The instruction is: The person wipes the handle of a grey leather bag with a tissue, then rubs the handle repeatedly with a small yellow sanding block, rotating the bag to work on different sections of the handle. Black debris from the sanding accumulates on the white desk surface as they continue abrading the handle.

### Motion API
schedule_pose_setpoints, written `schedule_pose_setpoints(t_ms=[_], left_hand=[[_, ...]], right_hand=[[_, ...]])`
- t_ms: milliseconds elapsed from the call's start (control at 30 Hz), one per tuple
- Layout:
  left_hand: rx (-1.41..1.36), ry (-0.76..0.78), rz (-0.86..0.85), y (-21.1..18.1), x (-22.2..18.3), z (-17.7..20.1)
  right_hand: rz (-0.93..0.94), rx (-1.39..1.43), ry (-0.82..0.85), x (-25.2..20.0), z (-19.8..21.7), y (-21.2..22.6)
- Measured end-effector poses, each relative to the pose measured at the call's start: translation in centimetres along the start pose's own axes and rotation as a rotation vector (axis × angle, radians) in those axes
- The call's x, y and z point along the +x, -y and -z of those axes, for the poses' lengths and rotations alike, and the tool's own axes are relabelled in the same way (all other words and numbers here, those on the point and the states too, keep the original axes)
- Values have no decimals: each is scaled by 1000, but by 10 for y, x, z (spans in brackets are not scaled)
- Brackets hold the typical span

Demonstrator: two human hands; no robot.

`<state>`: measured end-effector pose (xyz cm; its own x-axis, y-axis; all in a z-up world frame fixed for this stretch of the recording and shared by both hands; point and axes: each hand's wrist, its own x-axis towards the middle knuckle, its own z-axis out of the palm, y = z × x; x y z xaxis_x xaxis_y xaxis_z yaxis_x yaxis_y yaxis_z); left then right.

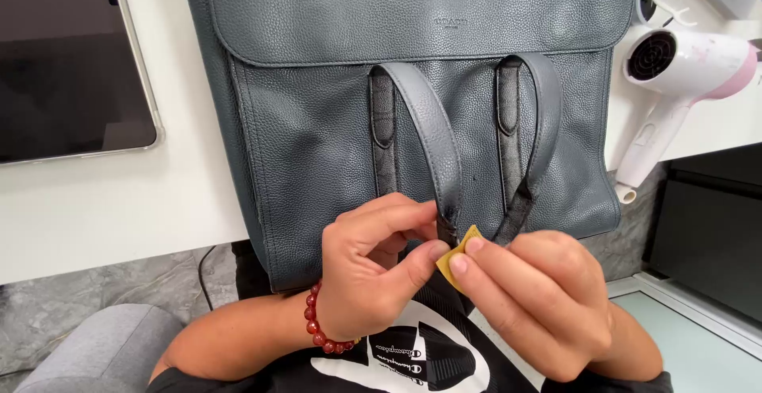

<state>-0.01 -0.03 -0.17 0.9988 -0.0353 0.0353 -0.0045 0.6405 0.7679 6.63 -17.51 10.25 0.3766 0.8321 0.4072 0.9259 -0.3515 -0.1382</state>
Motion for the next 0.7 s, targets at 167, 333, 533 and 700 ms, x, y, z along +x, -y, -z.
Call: schedule_pose_setpoints(t_ms=[167, 333, 533, 700], left_hand=[[-14, 1, -10, 0, -1, 0], [-11, -16, 1, 0, -2, -1], [-5, -10, -7, 0, -1, 1], [20, 11, -3, -2, -3, 0]], right_hand=[[-24, -25, 24, 3, 0, 0], [23, -8, -19, -1, -2, -2], [50, 18, -27, -7, -2, -1], [-3, -18, 35, 5, 4, -1]])
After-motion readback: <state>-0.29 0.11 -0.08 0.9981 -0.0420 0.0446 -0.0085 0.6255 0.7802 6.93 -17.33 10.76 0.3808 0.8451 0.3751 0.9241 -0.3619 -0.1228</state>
